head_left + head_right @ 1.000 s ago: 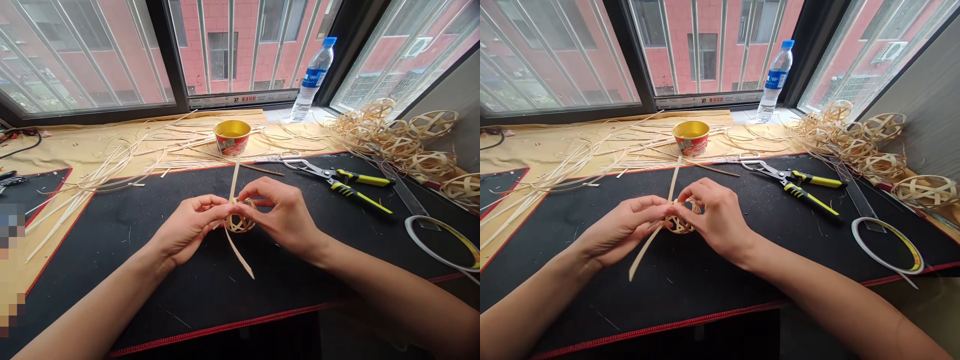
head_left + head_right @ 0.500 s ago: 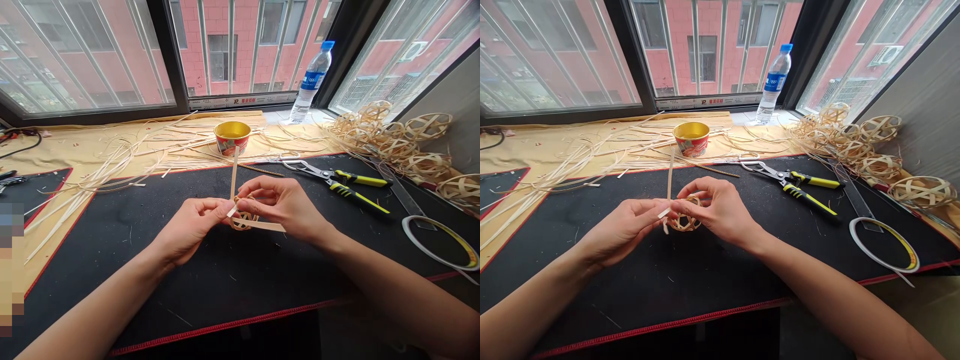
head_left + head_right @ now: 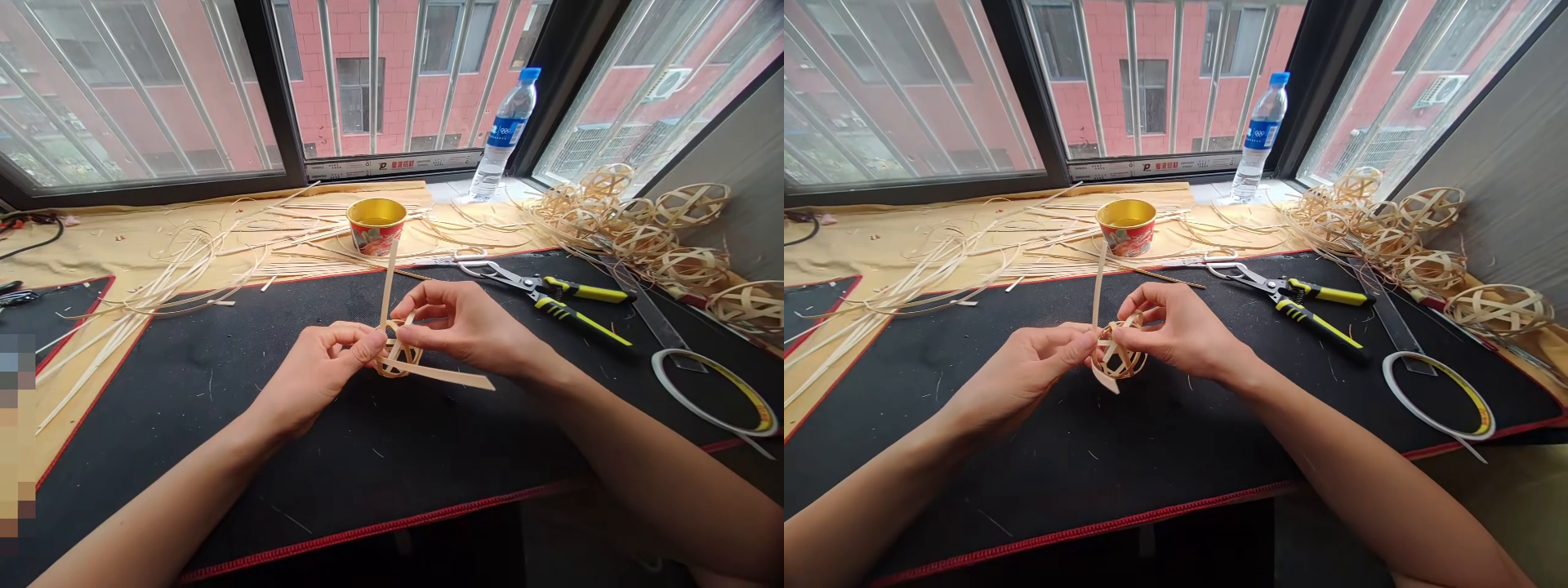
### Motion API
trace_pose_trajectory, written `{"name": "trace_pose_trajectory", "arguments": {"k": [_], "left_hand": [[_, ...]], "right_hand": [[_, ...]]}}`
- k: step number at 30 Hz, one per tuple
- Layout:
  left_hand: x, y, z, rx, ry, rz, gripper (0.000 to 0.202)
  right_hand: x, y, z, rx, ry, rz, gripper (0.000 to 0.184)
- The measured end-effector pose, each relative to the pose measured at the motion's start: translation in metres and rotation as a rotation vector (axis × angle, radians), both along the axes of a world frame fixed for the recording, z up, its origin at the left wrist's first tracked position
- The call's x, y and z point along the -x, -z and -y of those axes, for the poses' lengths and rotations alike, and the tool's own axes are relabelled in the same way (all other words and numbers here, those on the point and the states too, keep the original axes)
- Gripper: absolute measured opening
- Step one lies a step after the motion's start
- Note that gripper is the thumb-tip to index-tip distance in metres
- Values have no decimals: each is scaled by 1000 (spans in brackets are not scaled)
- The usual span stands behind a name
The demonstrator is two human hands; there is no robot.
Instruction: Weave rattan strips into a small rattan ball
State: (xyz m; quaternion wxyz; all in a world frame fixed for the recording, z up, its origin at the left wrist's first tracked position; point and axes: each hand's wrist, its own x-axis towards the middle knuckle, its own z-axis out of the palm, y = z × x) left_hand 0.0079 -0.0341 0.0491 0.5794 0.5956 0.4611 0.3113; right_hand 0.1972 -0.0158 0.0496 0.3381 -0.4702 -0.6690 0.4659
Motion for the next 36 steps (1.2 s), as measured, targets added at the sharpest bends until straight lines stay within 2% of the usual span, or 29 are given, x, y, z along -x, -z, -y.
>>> {"name": "trace_pose_trajectory", "arguments": {"k": [4,11,17,22,29,36], "left_hand": [[-2,-3,1,-5,-26,-60,41],[-3,-5,0,-103,-46,-141,40],[-3,-3,1,2,-84,-44,40],[-2,-1,0,-3,-86,-56,39],[-1,-1,-2,-54,-55,-106,44],[-2,-3,-2,-78,-65,-113,46]], "right_hand": [[3,6,4,-121,40,28,29],[11,12,9,-252,90,55,25],[14,19,10,-332,74,86,32],[13,22,10,-396,67,98,36],[13,27,13,-600,46,210,15],[13,31,11,-639,65,255,28]]}}
